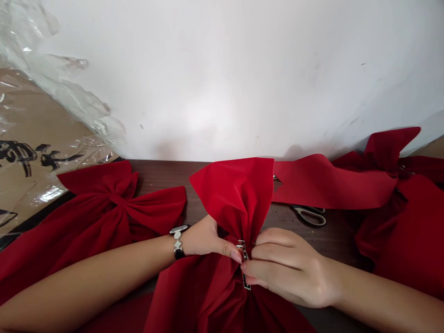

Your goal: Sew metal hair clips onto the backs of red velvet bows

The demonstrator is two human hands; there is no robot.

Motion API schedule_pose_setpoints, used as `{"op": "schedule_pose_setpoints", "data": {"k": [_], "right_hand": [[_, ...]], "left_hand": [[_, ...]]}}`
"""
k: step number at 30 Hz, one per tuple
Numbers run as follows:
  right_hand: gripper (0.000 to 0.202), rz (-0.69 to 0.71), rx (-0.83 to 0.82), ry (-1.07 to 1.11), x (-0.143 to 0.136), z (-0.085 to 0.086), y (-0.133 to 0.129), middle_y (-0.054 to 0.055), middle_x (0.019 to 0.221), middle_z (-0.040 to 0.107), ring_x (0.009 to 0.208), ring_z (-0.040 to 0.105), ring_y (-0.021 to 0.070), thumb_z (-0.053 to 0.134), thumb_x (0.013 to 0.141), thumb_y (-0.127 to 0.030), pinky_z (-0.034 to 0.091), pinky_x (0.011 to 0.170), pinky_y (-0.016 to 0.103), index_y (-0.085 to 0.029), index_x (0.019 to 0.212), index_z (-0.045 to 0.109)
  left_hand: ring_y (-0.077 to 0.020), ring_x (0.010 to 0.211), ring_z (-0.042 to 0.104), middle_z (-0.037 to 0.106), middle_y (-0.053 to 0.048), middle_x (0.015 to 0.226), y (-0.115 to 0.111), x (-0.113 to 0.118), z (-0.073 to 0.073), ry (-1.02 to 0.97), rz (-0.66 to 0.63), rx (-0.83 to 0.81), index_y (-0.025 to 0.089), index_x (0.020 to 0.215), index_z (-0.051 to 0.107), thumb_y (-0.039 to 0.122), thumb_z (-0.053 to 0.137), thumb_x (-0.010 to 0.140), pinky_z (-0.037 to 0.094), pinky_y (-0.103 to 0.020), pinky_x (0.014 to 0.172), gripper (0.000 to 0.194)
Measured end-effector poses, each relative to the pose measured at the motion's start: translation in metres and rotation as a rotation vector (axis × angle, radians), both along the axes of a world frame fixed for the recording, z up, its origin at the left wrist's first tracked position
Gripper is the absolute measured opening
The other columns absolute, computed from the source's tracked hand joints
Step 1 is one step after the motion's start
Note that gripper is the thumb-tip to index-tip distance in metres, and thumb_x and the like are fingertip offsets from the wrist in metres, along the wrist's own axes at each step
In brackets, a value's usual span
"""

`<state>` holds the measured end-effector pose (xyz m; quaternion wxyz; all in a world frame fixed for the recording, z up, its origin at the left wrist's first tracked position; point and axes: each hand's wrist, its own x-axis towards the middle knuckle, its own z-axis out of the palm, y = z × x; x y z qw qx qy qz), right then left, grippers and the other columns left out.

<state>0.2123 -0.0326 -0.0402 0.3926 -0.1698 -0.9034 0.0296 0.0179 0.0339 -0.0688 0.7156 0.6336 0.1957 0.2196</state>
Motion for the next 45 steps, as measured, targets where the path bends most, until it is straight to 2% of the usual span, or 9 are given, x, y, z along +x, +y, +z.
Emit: {"op": "schedule_pose_setpoints", "data": {"k": [9, 15, 18, 20, 24, 29, 33, 37, 45], "right_hand": [[0.009, -0.057, -0.082, 0.217, -0.002, -0.022, 0.001, 0.0, 0.06, 0.059, 0.056, 0.049, 0.0106, 0.055, 0.092, -0.014, 0.041, 0.061, 0.026, -0.014, 0.084, 0.057], [0.024, -0.287, -0.23, 0.31, 0.0, -0.015, 0.002, -0.005, 0.054, 0.048, 0.05, 0.042, 0.0076, 0.062, 0.089, -0.029, 0.036, 0.052, 0.02, -0.017, 0.071, 0.052], [0.018, -0.32, -0.248, 0.332, 0.008, -0.01, 0.008, -0.003, 0.059, 0.053, 0.053, 0.047, 0.0086, 0.062, 0.088, -0.026, 0.04, 0.051, 0.02, -0.017, 0.075, 0.055], [0.003, -0.349, -0.146, 0.324, 0.015, -0.008, 0.016, 0.001, 0.069, 0.058, 0.063, 0.054, 0.0117, 0.06, 0.087, -0.018, 0.045, 0.057, 0.023, -0.017, 0.084, 0.058], [0.018, -0.426, 0.164, 0.077, 0.028, -0.012, 0.031, 0.007, 0.093, 0.066, 0.089, 0.058, 0.0185, 0.065, 0.082, -0.011, 0.05, 0.077, 0.034, -0.018, 0.099, 0.064], [0.018, -0.422, 0.436, -0.132, 0.035, -0.007, 0.034, 0.007, 0.1, 0.072, 0.1, 0.059, 0.0219, 0.063, 0.085, -0.008, 0.045, 0.082, 0.037, -0.016, 0.101, 0.067], [0.019, -0.404, 0.546, -0.238, 0.035, 0.004, 0.03, 0.003, 0.101, 0.074, 0.1, 0.064, 0.0181, 0.056, 0.09, -0.007, 0.043, 0.082, 0.034, -0.016, 0.099, 0.07], [0.017, -0.31, 0.705, -0.278, 0.038, 0.008, 0.028, 0.003, 0.1, 0.074, 0.102, 0.066, 0.019, 0.058, 0.087, -0.006, 0.045, 0.079, 0.033, -0.012, 0.094, 0.072], [0.018, -0.237, 0.778, -0.241, 0.038, 0.007, 0.029, 0.004, 0.076, 0.073, 0.073, 0.068, 0.0173, 0.055, 0.086, -0.005, 0.048, 0.065, 0.031, -0.014, 0.081, 0.07]], "left_hand": [[-0.0169, 0.082, 0.062, 0.069, -0.005, 0.086, -0.003, 0.002, -0.006, -0.002, -0.008, 0.056, 0.011, 0.089, 0.063, 0.04, 0.084, 0.059, 0.05, -0.03, 0.082, 0.047], [-0.014, 0.079, 0.061, 0.066, -0.004, 0.084, -0.004, 0.005, 0.001, -0.056, -0.051, 0.087, 0.012, 0.088, 0.062, 0.043, 0.075, 0.071, 0.05, -0.027, 0.078, 0.038], [-0.0178, 0.084, 0.064, 0.068, -0.009, 0.09, -0.004, 0.004, 0.003, -0.044, -0.076, 0.067, 0.011, 0.094, 0.065, 0.044, 0.071, 0.076, 0.052, -0.028, 0.078, 0.038], [-0.0198, 0.083, 0.067, 0.068, -0.01, 0.092, -0.003, 0.003, 0.002, -0.034, -0.073, 0.005, 0.011, 0.102, 0.065, 0.046, 0.069, 0.078, 0.054, -0.029, 0.076, 0.043], [-0.0196, 0.079, 0.068, 0.068, -0.011, 0.093, 0.0, 0.001, -0.004, -0.05, -0.052, -0.079, 0.011, 0.109, 0.066, 0.047, 0.069, 0.078, 0.054, -0.029, 0.073, 0.047], [-0.0195, 0.072, 0.069, 0.067, -0.008, 0.083, 0.003, 0.001, -0.005, -0.088, -0.104, -0.242, 0.01, 0.1, 0.067, 0.045, 0.071, 0.076, 0.055, -0.029, 0.068, 0.043], [-0.0204, 0.072, 0.07, 0.068, -0.01, 0.08, 0.003, 0.003, -0.004, -0.093, -0.134, -0.285, 0.009, 0.087, 0.064, 0.043, 0.073, 0.074, 0.056, -0.028, 0.066, 0.037], [-0.022, 0.07, 0.071, 0.069, -0.009, 0.082, 0.003, 0.004, -0.006, -0.18, -0.166, -0.39, 0.012, 0.098, 0.057, 0.034, 0.073, 0.074, 0.057, -0.033, 0.065, 0.036], [-0.0219, 0.067, 0.071, 0.069, -0.009, 0.083, 0.004, 0.005, -0.007, -0.242, -0.202, -0.38, 0.013, 0.099, 0.052, 0.029, 0.069, 0.077, 0.056, -0.031, 0.061, 0.032]]}}
